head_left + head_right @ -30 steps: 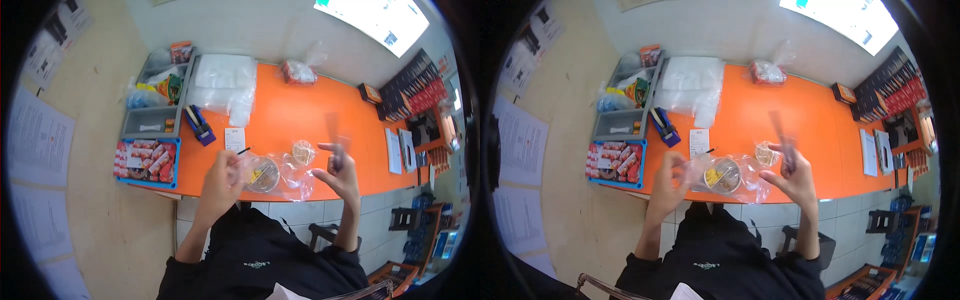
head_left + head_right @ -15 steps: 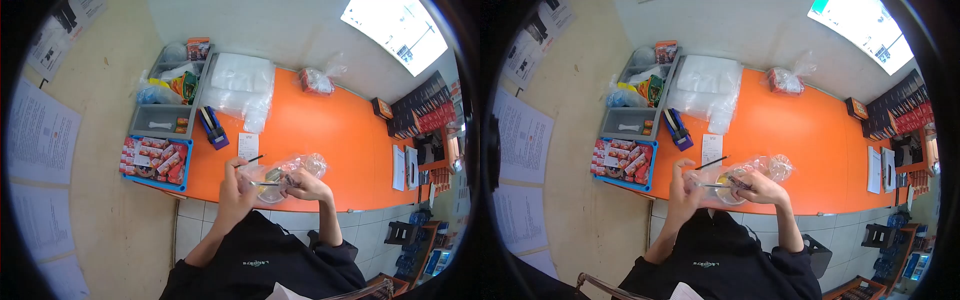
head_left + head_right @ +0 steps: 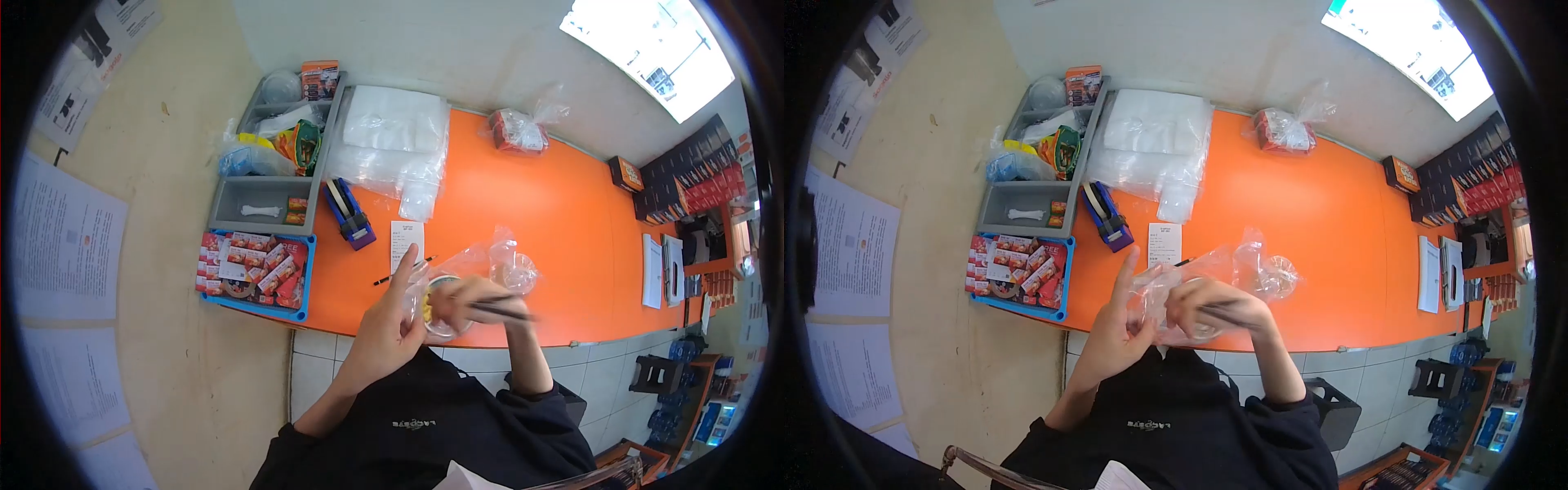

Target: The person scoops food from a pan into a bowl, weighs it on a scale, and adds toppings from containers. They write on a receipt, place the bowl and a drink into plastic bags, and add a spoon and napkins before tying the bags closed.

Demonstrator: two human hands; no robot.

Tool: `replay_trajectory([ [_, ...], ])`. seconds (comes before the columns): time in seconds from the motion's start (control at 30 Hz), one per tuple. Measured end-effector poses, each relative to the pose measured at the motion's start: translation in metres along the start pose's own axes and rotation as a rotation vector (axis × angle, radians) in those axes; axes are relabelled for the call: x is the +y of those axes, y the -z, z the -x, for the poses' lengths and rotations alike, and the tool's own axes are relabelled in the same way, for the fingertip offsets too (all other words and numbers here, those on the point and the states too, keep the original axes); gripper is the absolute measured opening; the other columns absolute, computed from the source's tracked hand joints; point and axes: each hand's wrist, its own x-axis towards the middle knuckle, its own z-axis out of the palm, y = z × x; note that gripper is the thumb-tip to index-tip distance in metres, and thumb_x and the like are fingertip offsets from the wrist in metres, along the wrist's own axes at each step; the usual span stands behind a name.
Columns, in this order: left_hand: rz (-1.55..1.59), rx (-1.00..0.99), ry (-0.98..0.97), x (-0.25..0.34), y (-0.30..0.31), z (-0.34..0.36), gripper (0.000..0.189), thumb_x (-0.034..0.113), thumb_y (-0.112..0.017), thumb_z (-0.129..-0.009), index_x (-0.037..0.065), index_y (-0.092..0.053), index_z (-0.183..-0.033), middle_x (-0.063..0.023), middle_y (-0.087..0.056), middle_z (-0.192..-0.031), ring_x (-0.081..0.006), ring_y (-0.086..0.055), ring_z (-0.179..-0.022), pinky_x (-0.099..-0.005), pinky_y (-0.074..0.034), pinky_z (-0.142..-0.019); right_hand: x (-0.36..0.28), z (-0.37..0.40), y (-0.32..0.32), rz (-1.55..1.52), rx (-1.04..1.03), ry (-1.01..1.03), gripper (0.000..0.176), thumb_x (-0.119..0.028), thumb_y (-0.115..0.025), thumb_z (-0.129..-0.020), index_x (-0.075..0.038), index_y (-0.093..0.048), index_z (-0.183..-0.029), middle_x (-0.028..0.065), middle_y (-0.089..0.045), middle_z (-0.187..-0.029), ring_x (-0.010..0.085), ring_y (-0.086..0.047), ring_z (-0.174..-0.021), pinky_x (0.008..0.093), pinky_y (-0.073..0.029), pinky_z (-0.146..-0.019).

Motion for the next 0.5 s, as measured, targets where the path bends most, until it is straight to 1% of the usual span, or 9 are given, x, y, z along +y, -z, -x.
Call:
replay_trajectory([
  [0.07, 0.023, -0.051, 0.032, 0.0, 0.001, 0.009, 0.081, -0.007, -0.049, -0.077, 0.013, -0.01, -0.145, -0.0188, -0.045, -0.132, -0.0174, -0.063, -0.066, -0.0297, -0.05, -0.061, 0.047, 0.026, 0.004, 0.31, -0.222, -0.561, 0.013, -0.005, -0.05, -0.079, -0.003, -0.063, -0.08, 0.0118, -0.06, -0.078, 0.025, -0.06, -0.07, 0.0364, -0.048, -0.069],
  [0.13, -0.031, -0.114, -0.067, -0.015, -0.014, 0.021, 0.082, -0.007, -0.05, -0.076, 0.013, -0.009, -0.145, -0.0188, -0.04, -0.136, -0.0177, -0.062, -0.066, -0.0297, -0.05, -0.061, 0.072, 0.061, -0.009, 0.642, -0.478, -1.209, 0.014, -0.014, -0.054, -0.082, -0.003, -0.064, -0.085, 0.0124, -0.064, -0.081, 0.026, -0.062, -0.077, 0.0362, -0.047, -0.067],
  [0.17, -0.06, -0.144, -0.113, -0.018, -0.022, 0.024, 0.083, -0.007, -0.05, -0.076, 0.014, -0.008, -0.145, -0.0188, -0.037, -0.138, -0.0179, -0.062, -0.065, -0.0297, -0.05, -0.061, 0.05, 0.044, -0.015, 0.471, -0.373, -1.479, 0.022, -0.019, -0.058, -0.08, -0.005, -0.063, -0.095, 0.0139, -0.065, -0.087, 0.0266, -0.063, -0.085, 0.04, -0.048, -0.072],
  [0.23, -0.072, -0.167, -0.128, -0.015, -0.029, 0.028, 0.083, -0.008, -0.047, -0.081, 0.009, 0.003, -0.144, -0.0167, -0.05, -0.127, -0.0133, -0.065, -0.067, -0.0207, -0.049, -0.058, 0.074, 0.071, -0.032, 0.892, -0.216, -1.199, 0.026, -0.026, -0.063, -0.078, -0.008, -0.064, -0.097, 0.0109, -0.066, -0.086, 0.0269, -0.063, -0.087, 0.0406, -0.048, -0.075],
  [0.27, -0.058, -0.132, -0.12, -0.016, -0.029, 0.028, 0.083, -0.008, -0.048, -0.081, 0.009, 0.003, -0.144, -0.0164, -0.053, -0.124, -0.0136, -0.065, -0.068, -0.0208, -0.049, -0.058, 0.068, 0.073, -0.034, 1.202, -0.113, -0.981, 0.029, -0.029, -0.064, -0.078, -0.009, -0.064, -0.098, 0.0106, -0.066, -0.086, 0.0271, -0.063, -0.086, 0.0408, -0.048, -0.076],
  [0.3, -0.011, -0.101, -0.082, -0.013, -0.024, 0.028, 0.082, -0.007, -0.05, -0.08, 0.01, -0.001, -0.144, -0.0158, -0.058, -0.116, -0.0134, -0.065, -0.067, -0.0215, -0.05, -0.058, 0.051, 0.069, -0.032, 1.499, -0.009, -0.733, 0.032, -0.033, -0.065, -0.077, -0.01, -0.064, -0.099, 0.0103, -0.066, -0.086, 0.0273, -0.063, -0.085, 0.041, -0.047, -0.077],
  [0.37, -0.049, -0.053, -0.008, -0.006, -0.004, 0.026, 0.078, -0.007, -0.054, -0.078, 0.011, -0.014, -0.143, -0.0143, -0.064, -0.103, -0.0133, -0.065, -0.065, -0.0223, -0.051, -0.058, -0.001, 0.065, -0.021, 1.661, 0.025, -0.597, 0.038, -0.04, -0.067, -0.074, -0.012, -0.065, -0.099, 0.0095, -0.066, -0.085, 0.0267, -0.064, -0.083, 0.0408, -0.047, -0.078],
  [0.47, -0.282, 0.014, 0.095, 0.016, 0.021, 0.024, 0.064, -0.006, -0.058, -0.075, 0.01, -0.037, -0.134, -0.0117, -0.066, -0.091, -0.0135, -0.064, -0.064, -0.0231, -0.051, -0.058, -0.11, 0.027, -0.002, 1.262, -0.127, -1.202, 0.037, -0.043, -0.069, -0.07, -0.013, -0.068, -0.092, 0.005, -0.066, -0.08, 0.0222, -0.063, -0.076, 0.0378, -0.047, -0.076],
  [0.5, -0.318, 0.071, 0.118, 0.029, 0.022, 0.026, 0.057, -0.005, -0.06, -0.074, 0.009, -0.044, -0.128, -0.011, -0.066, -0.088, -0.0138, -0.064, -0.065, -0.0236, -0.052, -0.058, -0.128, 0.03, 0.01, 1.16, -0.26, -1.165, 0.038, -0.04, -0.071, -0.069, -0.013, -0.068, -0.095, 0.0055, -0.067, -0.085, 0.0232, -0.063, -0.082, 0.0367, -0.047, -0.077],
])
